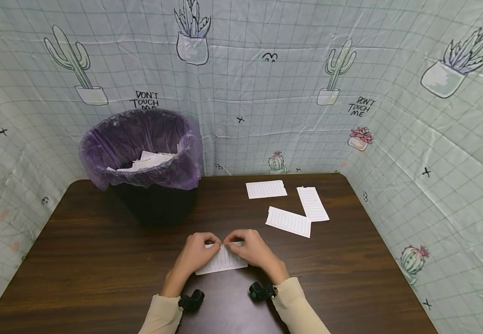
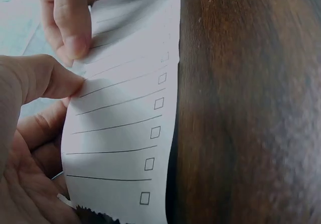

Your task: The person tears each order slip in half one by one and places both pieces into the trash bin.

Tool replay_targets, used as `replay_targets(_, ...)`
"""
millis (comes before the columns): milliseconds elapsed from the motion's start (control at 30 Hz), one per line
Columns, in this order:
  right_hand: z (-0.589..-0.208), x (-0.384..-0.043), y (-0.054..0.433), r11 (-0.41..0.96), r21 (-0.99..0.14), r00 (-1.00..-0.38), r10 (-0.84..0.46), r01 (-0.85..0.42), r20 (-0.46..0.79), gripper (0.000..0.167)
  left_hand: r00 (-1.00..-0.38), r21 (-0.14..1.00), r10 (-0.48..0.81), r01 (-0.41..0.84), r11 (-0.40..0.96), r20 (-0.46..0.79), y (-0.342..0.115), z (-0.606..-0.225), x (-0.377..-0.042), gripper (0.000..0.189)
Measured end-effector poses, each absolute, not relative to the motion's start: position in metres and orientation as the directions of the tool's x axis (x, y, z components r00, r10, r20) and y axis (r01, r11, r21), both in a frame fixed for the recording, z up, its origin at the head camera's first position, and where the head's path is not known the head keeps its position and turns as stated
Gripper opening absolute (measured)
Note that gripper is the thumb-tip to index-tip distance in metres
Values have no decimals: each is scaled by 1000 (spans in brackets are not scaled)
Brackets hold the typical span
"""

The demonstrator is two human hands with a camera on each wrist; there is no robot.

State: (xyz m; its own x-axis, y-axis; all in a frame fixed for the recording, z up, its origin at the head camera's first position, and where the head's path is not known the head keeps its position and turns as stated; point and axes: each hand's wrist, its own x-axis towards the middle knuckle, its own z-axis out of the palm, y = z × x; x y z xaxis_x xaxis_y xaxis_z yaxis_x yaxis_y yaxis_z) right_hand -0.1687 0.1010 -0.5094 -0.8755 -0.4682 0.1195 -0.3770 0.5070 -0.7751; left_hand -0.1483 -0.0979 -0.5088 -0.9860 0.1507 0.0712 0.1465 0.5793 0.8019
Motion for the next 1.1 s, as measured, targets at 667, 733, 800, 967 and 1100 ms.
replay_targets(667,-510,-175,117,538,-755,-907,-381,-375,178,10,-990,793,105,138,594,93,-111,-500,-147,11)
replay_targets(733,-511,-175,118,545,-754,-911,-375,-367,172,9,-991,791,99,132,598,91,-114,-498,-147,11)
replay_targets(800,-511,-175,119,554,-753,-916,-366,-355,163,9,-991,790,94,129,600,91,-116,-497,-147,10)
replay_targets(967,-512,-176,123,558,-752,-919,-359,-351,163,10,-994,788,85,110,605,74,-120,-497,-146,10)
replay_targets(1100,-514,-176,127,555,-755,-919,-359,-349,162,10,-994,790,88,100,605,59,-122,-499,-145,11)
